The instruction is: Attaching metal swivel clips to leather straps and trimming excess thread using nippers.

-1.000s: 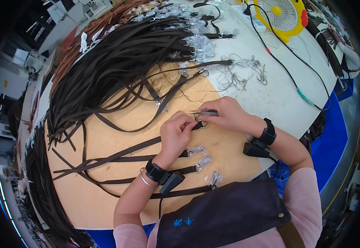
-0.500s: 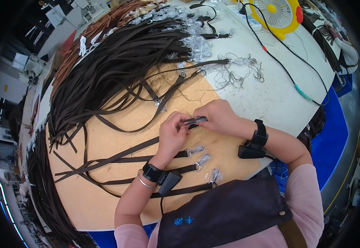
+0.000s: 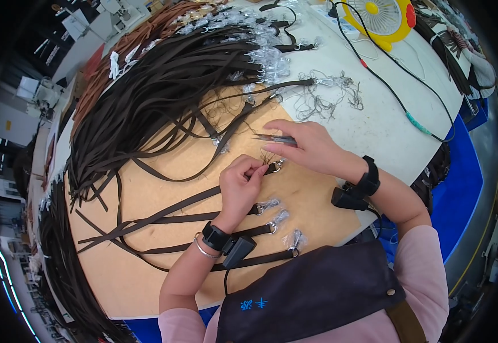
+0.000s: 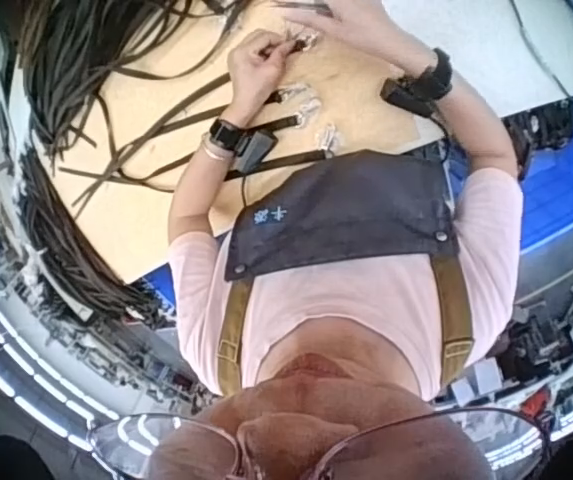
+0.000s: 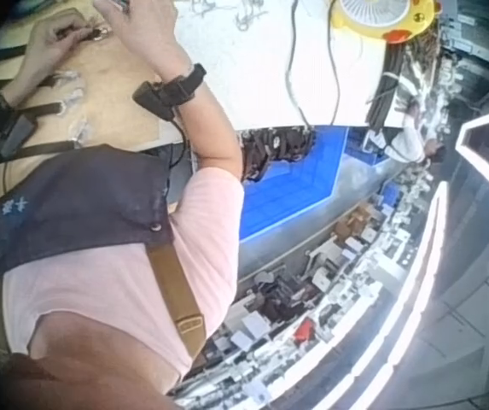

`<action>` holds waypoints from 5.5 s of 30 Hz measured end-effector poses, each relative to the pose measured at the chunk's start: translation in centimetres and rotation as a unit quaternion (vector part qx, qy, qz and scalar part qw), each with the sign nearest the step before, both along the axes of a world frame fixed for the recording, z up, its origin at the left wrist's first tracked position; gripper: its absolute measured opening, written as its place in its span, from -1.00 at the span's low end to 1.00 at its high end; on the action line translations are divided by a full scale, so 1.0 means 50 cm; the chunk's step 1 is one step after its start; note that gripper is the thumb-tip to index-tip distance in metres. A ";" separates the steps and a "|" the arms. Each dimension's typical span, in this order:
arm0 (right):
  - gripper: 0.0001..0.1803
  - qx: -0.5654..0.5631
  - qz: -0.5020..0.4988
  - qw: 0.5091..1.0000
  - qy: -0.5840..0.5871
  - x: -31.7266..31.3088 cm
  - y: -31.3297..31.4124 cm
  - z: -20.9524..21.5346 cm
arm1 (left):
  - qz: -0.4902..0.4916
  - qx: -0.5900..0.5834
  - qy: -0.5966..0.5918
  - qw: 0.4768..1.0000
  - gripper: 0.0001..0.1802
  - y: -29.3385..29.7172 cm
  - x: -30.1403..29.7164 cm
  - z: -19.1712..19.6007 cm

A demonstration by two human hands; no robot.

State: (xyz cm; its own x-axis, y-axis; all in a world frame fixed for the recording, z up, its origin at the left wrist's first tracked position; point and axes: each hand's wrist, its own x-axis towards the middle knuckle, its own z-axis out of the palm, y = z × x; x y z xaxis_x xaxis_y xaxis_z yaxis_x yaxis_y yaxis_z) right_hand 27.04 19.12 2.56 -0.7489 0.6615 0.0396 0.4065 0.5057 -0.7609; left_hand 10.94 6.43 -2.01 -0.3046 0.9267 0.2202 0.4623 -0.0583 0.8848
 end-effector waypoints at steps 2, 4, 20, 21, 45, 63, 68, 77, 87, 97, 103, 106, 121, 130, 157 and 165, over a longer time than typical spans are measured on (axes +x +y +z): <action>-0.69 0.247 0.017 0.960 0.129 0.026 0.009 -0.021 | 0.027 -0.037 -0.010 0.999 -0.92 -0.003 0.002 0.000; -0.69 0.276 0.066 0.957 0.058 0.061 -0.003 -0.015 | 0.030 -0.037 -0.003 0.999 -0.91 -0.006 0.004 0.002; -0.79 0.325 0.167 0.930 -0.029 0.033 -0.022 -0.003 | 0.024 -0.021 0.011 0.999 -0.93 -0.010 0.007 0.005; -0.79 0.325 0.167 0.930 -0.029 0.031 -0.021 -0.001 | 0.024 -0.021 0.011 0.999 -0.93 -0.010 0.006 0.004; -0.77 0.291 0.146 0.946 -0.017 0.036 -0.025 -0.036 | 0.001 -0.050 0.048 0.998 -0.93 -0.019 0.003 0.014; -0.71 0.045 -0.061 0.996 0.045 0.067 0.061 -0.003 | -0.189 -0.004 0.390 0.901 -0.66 -0.022 0.011 0.089; -0.72 0.051 -0.001 0.997 0.057 0.052 0.027 -0.011 | -0.167 0.026 0.211 0.963 -0.70 -0.043 -0.039 0.088; -0.73 0.092 0.088 0.992 -0.005 0.028 -0.017 -0.040 | -0.031 -0.075 0.225 0.971 -0.73 -0.005 -0.035 0.045; -0.76 0.102 0.002 0.967 0.233 -0.005 0.080 0.035 | -0.073 0.163 0.286 0.942 -0.84 -0.008 -0.056 0.089; -0.69 -0.349 0.307 0.885 -0.008 -0.023 0.045 -0.029 | -0.102 0.234 0.333 0.908 -0.86 -0.046 -0.050 0.080; -0.68 -0.307 0.265 0.913 0.035 -0.009 0.055 -0.035 | -0.145 0.198 0.306 0.920 -0.86 -0.043 -0.052 0.073; -0.70 -0.108 0.229 0.964 0.085 -0.010 0.046 -0.037 | -0.136 0.167 0.331 0.919 -0.87 -0.044 -0.054 0.055; -0.83 -0.284 0.085 0.951 0.088 0.009 -0.008 -0.051 | -0.068 0.003 0.228 0.971 -0.82 -0.012 -0.011 0.032; -0.79 0.122 0.066 0.990 0.021 0.012 -0.046 -0.059 | -0.048 0.008 0.027 0.998 -0.84 -0.013 -0.022 -0.009; -0.73 0.299 0.153 0.941 0.034 0.060 -0.022 -0.035 | -0.007 -0.071 -0.103 0.992 -0.90 -0.022 -0.007 -0.001; -0.78 0.288 0.171 0.942 0.012 0.055 -0.024 -0.027 | -0.025 -0.062 -0.069 0.995 -0.90 -0.019 -0.007 -0.007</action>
State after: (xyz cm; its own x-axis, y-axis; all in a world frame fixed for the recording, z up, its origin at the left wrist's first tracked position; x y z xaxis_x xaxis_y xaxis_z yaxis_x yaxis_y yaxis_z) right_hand 29.79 17.90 1.22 -0.9087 0.2464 0.3371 0.1323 0.9356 -0.3275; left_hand 10.57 5.47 -2.38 -0.2777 0.9587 0.0621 0.3346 0.0359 0.9417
